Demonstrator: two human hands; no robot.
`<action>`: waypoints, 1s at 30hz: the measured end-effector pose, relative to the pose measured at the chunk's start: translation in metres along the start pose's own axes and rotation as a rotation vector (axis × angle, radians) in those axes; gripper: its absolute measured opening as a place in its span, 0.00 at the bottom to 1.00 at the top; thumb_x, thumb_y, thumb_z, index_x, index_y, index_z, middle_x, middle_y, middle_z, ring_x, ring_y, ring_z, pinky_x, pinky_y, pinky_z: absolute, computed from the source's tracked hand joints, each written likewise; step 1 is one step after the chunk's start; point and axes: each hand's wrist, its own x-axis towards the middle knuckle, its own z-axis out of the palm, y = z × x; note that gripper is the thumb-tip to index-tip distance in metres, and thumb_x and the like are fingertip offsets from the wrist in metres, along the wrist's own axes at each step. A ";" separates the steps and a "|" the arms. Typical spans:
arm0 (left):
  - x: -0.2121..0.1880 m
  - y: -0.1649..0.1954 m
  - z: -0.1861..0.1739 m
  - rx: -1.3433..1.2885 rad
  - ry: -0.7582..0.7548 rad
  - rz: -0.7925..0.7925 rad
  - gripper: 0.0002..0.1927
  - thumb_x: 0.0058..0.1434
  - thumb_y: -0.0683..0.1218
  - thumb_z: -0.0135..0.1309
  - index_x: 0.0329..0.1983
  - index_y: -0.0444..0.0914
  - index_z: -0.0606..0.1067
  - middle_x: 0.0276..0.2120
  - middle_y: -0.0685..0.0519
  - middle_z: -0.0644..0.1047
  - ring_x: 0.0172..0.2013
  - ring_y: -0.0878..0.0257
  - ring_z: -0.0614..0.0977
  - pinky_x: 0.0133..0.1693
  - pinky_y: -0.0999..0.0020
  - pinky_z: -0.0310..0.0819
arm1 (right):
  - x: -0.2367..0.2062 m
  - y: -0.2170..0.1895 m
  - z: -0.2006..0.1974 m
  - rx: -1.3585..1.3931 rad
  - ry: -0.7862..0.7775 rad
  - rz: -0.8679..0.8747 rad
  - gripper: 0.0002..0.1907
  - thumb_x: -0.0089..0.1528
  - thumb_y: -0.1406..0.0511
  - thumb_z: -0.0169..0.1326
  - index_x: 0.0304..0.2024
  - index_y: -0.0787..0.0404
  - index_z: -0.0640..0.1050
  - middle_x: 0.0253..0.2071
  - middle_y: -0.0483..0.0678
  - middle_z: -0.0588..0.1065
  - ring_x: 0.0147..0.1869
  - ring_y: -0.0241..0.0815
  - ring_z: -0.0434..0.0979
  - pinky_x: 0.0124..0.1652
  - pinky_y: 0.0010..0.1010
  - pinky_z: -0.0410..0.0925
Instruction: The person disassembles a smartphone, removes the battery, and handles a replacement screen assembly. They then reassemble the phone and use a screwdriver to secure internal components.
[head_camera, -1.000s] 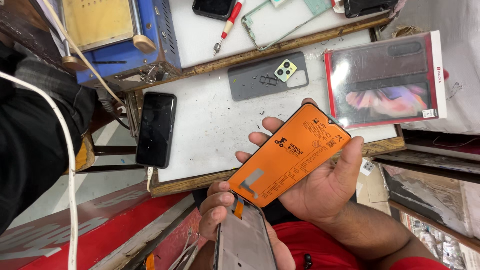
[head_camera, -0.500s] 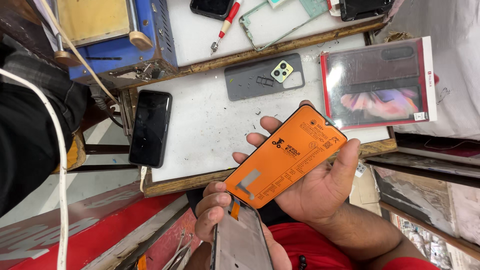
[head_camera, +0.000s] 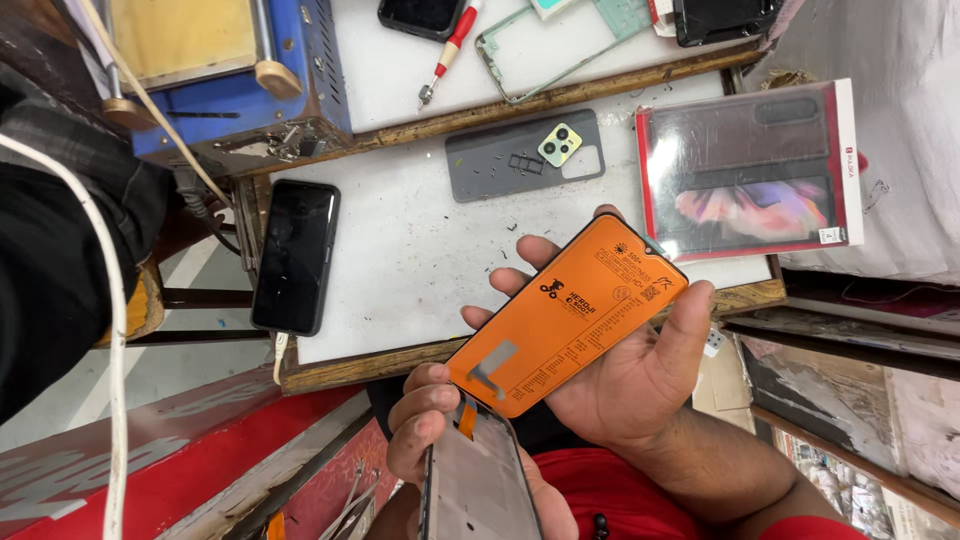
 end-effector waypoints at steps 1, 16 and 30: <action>0.000 -0.001 -0.003 0.007 -0.015 -0.002 0.13 0.79 0.56 0.41 0.61 0.49 0.68 0.52 0.53 0.75 0.57 0.57 0.77 0.61 0.59 0.74 | 0.000 0.000 0.000 -0.001 0.002 0.002 0.50 0.65 0.30 0.24 0.79 0.51 0.55 0.76 0.59 0.60 0.77 0.61 0.64 0.72 0.76 0.56; 0.004 -0.017 -0.020 -0.062 -0.141 0.041 0.15 0.79 0.56 0.41 0.62 0.48 0.68 0.54 0.52 0.75 0.60 0.54 0.76 0.62 0.56 0.73 | 0.000 -0.001 -0.002 -0.016 0.016 0.016 0.51 0.64 0.29 0.23 0.79 0.51 0.55 0.76 0.58 0.60 0.77 0.60 0.64 0.72 0.77 0.56; 0.008 -0.023 -0.033 -0.118 -0.191 0.074 0.17 0.78 0.55 0.41 0.64 0.47 0.68 0.57 0.50 0.75 0.62 0.54 0.75 0.65 0.55 0.72 | -0.001 0.003 -0.003 -0.031 0.030 0.020 0.51 0.65 0.30 0.24 0.79 0.52 0.55 0.77 0.58 0.60 0.77 0.61 0.64 0.73 0.77 0.56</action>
